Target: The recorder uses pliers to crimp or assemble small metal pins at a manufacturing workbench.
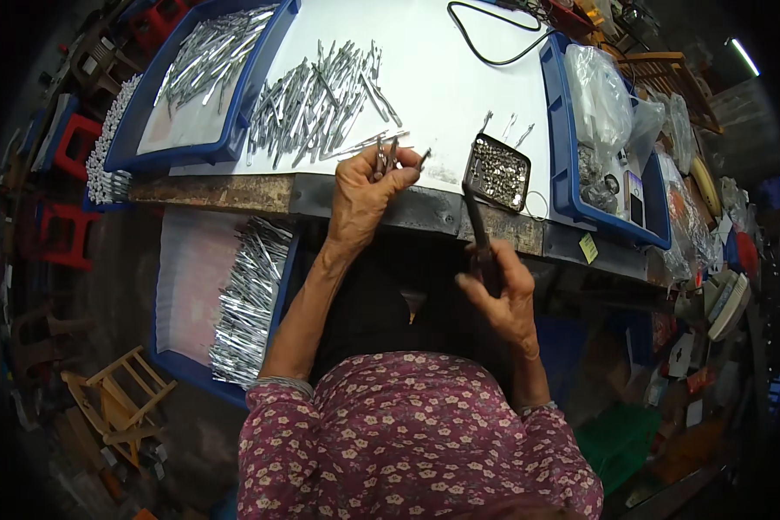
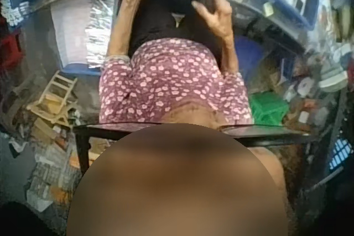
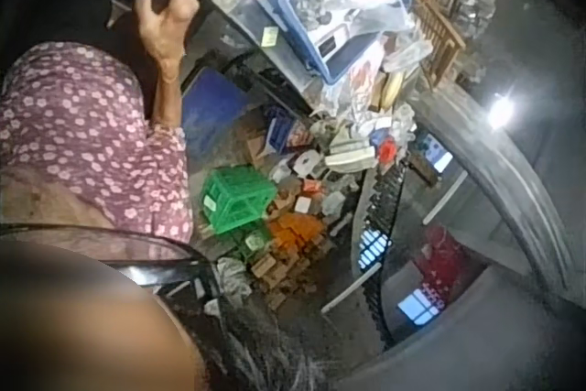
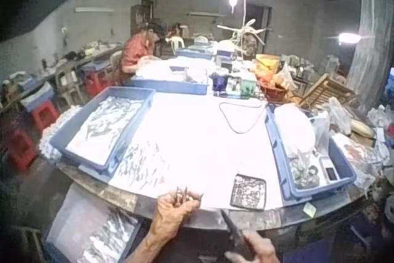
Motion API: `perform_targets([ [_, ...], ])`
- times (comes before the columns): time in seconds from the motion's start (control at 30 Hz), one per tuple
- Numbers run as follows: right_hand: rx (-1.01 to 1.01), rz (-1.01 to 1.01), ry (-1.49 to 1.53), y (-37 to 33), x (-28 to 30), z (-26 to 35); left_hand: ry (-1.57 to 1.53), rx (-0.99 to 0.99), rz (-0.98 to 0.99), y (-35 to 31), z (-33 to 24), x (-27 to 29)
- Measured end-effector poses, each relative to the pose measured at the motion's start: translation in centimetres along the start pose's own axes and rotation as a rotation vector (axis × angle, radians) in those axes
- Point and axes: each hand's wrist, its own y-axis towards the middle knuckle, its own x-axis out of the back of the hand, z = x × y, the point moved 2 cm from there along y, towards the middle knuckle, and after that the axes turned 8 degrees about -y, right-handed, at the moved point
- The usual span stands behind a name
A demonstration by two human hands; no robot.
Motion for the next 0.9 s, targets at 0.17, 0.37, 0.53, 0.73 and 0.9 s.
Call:
perform_targets([
  [0.17, 0.143, -0.121, -0.202, 2.4, 0.5, 0.3, -0.088, 0.067, 0.067, -1.9, 1.0, -0.7],
  [0.37, 0.298, -0.179, -0.404, 4.4, -0.1, 1.2, -0.056, 0.044, 0.052, -2.3, 1.3, -1.2],
  [0.53, 0.335, -0.164, -0.470, 4.3, -0.1, 1.1, -0.057, 0.030, 0.091, -2.3, 1.7, -0.8],
  [0.73, 0.220, -0.455, -0.242, 2.9, 1.1, 4.0, -0.026, 0.042, 0.075, -2.4, 1.2, -0.8],
  [0.9, 0.361, -0.135, -0.640, 4.2, 0.6, 1.6, -0.018, -0.012, 0.123, -2.2, 1.0, -1.6],
])
